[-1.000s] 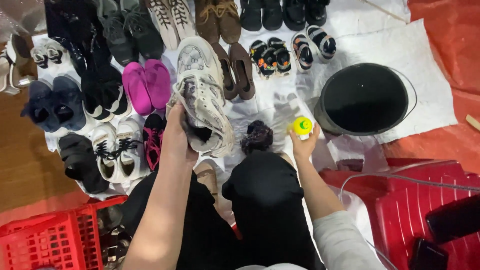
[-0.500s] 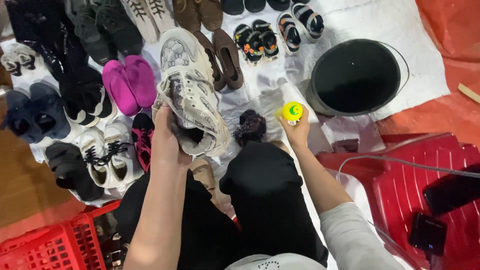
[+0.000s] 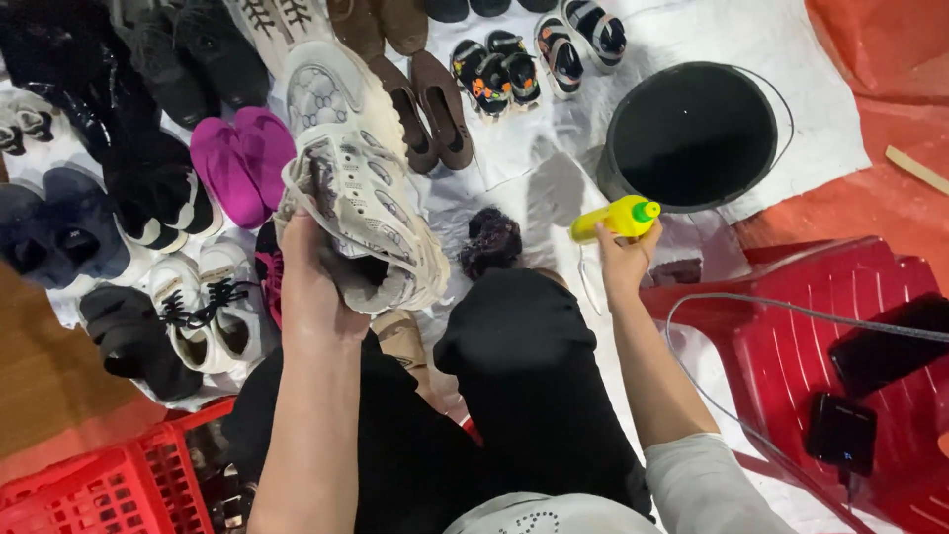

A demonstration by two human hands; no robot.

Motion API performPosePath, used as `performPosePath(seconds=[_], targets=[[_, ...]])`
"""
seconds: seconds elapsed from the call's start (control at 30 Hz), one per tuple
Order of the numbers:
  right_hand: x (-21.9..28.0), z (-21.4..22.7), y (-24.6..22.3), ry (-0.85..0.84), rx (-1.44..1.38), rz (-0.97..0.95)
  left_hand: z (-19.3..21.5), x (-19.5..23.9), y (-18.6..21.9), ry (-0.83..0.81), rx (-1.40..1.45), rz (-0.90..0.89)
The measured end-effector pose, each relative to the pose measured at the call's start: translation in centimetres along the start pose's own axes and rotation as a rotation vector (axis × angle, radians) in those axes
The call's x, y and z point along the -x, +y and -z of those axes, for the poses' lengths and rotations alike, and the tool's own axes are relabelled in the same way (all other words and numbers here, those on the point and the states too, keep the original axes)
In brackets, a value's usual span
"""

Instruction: The person scrubs a white sneaker with a toothbrush and cleaning solution, then wipes it with a cloth. They repeat this process, applying more solution from a yellow bottle and scrubbing the shoe again.

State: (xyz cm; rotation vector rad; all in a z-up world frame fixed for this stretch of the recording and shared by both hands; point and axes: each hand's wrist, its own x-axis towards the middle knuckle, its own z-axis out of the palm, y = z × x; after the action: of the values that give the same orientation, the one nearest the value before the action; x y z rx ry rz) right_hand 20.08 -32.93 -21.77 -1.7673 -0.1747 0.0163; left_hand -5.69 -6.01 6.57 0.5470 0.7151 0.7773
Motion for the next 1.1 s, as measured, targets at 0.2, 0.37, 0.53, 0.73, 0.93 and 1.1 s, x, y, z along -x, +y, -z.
performPosePath(seconds=[0.2,0.37,0.53,0.73,0.93,1.1], targets=[[-3.8,-4.5,-1.5,-0.098,0.024,0.041,-1.8,1.0,0.2,0.155,0.052,0.140],[-9.1,-10.9,-2.6,-0.112,0.086,0.182,-3.3,0.4,0.8,0.253,0.050,0.171],[-15.0,-13.3,2.6,-0.151,0.243,0.292,-4.0,0.4,1.3,0.307,-0.020,0.216],[-19.6,-14.8,8.7,-0.114,0.407,0.095,-5.4,1.3,2.0,0.348,0.014,0.131],[-22.2,-16.4,12.3,-0.102,0.453,-0.107,-3.7,0.6,0.2,0.274,-0.024,0.034],[-22.4,-18.3,8.8,0.110,0.264,-0.332,-3.5,0.5,0.1,0.267,-0.016,0.086]])
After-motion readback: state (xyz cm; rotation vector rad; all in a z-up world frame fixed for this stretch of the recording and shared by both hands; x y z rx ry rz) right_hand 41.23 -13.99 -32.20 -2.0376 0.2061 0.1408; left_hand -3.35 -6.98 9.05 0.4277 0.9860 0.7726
